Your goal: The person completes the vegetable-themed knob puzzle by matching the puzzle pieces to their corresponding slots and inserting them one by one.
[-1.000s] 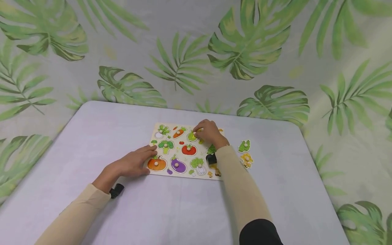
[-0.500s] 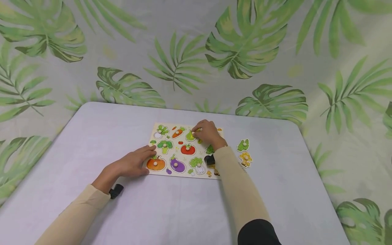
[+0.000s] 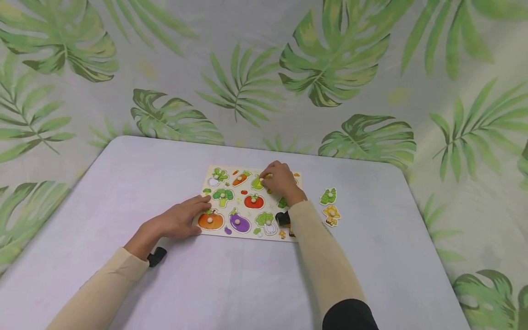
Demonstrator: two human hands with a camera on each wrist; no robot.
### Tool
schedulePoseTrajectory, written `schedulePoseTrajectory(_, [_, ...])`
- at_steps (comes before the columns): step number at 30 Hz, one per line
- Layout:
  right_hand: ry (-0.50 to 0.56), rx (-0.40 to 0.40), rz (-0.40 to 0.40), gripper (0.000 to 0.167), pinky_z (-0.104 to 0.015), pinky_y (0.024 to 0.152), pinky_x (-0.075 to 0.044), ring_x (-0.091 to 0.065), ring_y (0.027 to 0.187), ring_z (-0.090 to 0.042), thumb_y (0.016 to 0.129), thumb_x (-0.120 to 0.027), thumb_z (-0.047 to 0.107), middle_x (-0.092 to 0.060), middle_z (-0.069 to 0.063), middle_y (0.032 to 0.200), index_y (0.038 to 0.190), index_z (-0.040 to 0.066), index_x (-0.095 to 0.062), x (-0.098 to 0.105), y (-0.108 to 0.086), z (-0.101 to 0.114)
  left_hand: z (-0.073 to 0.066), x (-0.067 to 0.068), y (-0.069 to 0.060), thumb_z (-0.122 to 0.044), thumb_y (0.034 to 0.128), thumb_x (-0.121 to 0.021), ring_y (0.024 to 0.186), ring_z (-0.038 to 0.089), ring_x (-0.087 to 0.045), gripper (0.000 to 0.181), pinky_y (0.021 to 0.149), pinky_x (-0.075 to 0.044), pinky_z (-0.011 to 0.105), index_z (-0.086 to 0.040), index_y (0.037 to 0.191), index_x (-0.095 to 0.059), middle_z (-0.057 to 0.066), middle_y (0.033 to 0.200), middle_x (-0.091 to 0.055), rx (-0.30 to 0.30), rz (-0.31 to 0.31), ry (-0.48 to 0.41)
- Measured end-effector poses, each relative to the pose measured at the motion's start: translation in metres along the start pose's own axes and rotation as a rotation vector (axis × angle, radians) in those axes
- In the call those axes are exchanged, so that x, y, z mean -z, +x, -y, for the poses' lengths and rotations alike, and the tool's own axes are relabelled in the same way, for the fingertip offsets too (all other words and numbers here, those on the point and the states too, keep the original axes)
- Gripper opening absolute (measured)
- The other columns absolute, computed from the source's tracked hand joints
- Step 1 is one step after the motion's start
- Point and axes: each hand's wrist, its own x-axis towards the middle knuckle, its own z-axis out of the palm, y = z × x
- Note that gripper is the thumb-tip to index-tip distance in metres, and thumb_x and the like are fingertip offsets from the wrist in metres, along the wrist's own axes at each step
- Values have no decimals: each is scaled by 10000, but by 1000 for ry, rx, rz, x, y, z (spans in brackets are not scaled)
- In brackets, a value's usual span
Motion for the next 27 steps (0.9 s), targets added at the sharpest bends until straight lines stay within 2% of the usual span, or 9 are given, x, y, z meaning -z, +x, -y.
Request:
schedulePoseTrajectory(12, [2, 6, -5, 211, -483, 1069, -421, -467, 1228, -340, 936, -676, 224, -576, -119, 1273, 1094, 119, -770, 2, -1, 8, 0, 3, -2, -190, 868, -712, 1546, 330, -202, 692, 1227, -241, 575, -90, 1494, -433, 89, 1649, -276, 16, -5, 1])
schedulePoseTrajectory(20, [-28, -5, 28, 267, -481, 1087, -412, -474, 1235, -332, 932, -671, 247, -591, -118, 1290, 1162, 129, -739, 1, 4, 5, -1, 4, -3, -173, 873, -711, 1544, 341, -201, 681, 1226, -238, 580, -78, 1489, -435, 102, 1647, -274, 8, 1, -7])
schedulePoseTrajectory(27, [8, 41, 69, 327, -515, 1092, -436, -529, 1265, -348, 945, -648, 228, -604, -154, 1325, 1235, 80, -685, 17, -7, 3, -4, 2, -1, -175, 873, -719, 1550, 320, -194, 687, 1235, -233, 562, -87, 1492, -434, 82, 1650, -271, 17, 5, -22])
